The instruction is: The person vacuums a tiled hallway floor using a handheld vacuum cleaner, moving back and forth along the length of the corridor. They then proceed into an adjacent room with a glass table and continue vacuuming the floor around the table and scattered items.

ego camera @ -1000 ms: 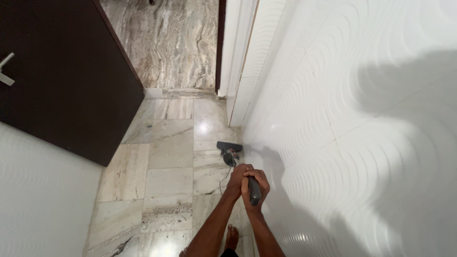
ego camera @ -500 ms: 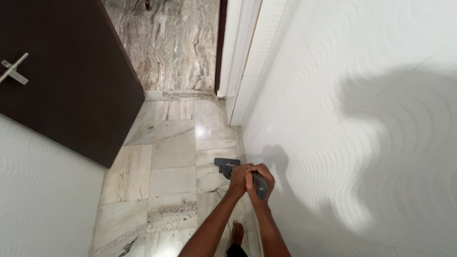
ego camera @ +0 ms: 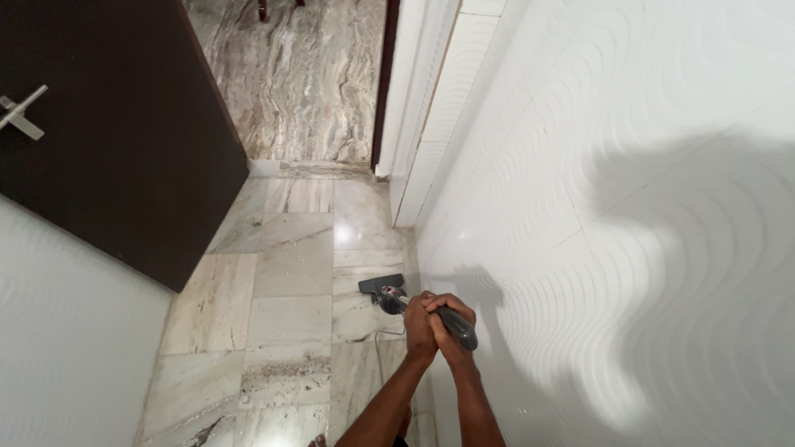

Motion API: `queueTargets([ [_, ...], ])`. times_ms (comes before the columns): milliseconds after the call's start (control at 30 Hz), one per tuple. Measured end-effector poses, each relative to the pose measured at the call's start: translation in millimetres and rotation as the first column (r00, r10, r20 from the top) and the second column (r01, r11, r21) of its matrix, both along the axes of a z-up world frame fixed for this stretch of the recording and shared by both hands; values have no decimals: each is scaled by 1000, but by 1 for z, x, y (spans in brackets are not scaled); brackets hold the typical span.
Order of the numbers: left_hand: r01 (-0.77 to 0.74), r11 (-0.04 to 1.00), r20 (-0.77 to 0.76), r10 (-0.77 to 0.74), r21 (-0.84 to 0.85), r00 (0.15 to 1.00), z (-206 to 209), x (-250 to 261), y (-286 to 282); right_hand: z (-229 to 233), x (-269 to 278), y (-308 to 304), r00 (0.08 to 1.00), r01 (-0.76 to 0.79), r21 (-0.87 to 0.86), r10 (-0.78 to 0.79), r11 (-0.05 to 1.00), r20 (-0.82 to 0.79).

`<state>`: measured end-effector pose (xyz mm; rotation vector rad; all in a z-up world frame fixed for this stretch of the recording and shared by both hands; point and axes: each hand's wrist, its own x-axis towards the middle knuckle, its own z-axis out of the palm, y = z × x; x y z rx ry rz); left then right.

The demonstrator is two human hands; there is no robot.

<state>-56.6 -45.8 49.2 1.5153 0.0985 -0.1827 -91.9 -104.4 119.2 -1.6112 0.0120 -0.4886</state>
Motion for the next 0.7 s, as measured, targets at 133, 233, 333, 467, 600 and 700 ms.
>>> queueTargets([
  [133,-120,958,-217,63,-262,974,21,9,-9,-1,12,-12,997,-75,38,75,996,9],
  [233,-67,996,-118,59,-62,991,32,13,-13,-2,21,-23,996,-88,28,89,996,-26],
  [333,-21,982,-19,25,188,999,30,20,-17,-6,30,-33,994,-105,2,105,995,-8],
  [467,-29,982,33,23,188,999,16,31,-26,-18,40,-42,998,-61,-58,61,996,-13],
  [600,2,922,62,-29,387,998,17,39,-22,-26,49,-44,999,-50,-79,49,996,-9],
  [700,82,888,-92,-45,453,995,26,47,-14,-27,55,-40,999,-42,-159,39,986,-27],
])
